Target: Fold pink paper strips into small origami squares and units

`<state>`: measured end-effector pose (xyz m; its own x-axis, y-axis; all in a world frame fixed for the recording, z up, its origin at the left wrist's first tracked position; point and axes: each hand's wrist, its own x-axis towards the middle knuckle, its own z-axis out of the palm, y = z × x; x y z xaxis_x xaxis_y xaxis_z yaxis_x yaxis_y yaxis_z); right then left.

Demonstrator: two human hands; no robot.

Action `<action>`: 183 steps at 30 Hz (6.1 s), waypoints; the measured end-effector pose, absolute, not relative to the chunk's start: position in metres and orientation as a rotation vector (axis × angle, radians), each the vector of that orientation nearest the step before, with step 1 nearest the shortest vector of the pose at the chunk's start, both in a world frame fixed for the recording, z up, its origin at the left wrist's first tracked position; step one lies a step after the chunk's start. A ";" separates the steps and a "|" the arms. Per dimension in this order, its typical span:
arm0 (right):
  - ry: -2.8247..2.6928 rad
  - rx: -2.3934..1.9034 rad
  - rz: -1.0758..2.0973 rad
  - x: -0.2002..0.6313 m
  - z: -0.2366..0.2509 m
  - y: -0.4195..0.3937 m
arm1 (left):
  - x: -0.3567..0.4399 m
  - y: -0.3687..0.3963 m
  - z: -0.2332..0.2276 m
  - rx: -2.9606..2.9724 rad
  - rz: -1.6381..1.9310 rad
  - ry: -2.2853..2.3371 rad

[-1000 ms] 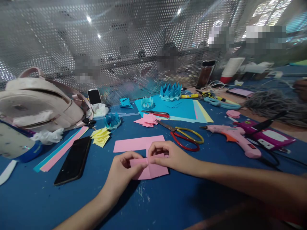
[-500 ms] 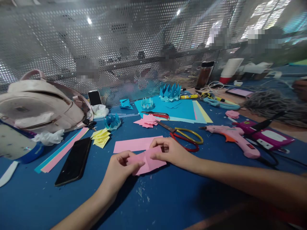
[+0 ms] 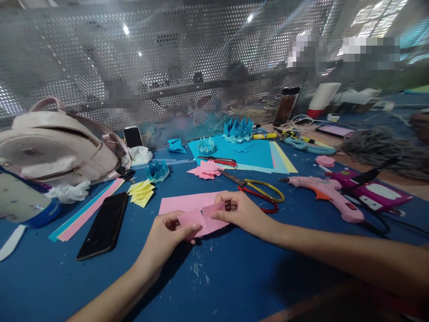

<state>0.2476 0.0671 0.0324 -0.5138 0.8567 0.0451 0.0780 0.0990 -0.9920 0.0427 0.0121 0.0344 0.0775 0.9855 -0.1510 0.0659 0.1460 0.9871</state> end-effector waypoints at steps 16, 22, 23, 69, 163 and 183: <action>-1.658 -0.950 1.593 0.246 0.026 0.068 | 0.044 0.007 0.031 1.210 1.071 1.274; -1.626 -0.933 1.563 0.247 0.026 0.069 | 0.045 0.012 0.033 1.164 1.023 1.212; -1.616 -0.931 1.569 0.247 0.027 0.069 | 0.045 0.013 0.033 1.146 1.020 1.199; -2.339 -1.031 0.561 0.270 0.046 0.095 | 0.037 0.005 0.033 1.293 1.294 1.168; -2.024 -0.753 1.609 0.250 0.037 0.063 | 0.049 0.011 0.023 1.261 1.167 1.198; -2.044 -0.840 1.502 0.250 0.035 0.067 | 0.050 0.011 0.019 1.225 1.077 1.182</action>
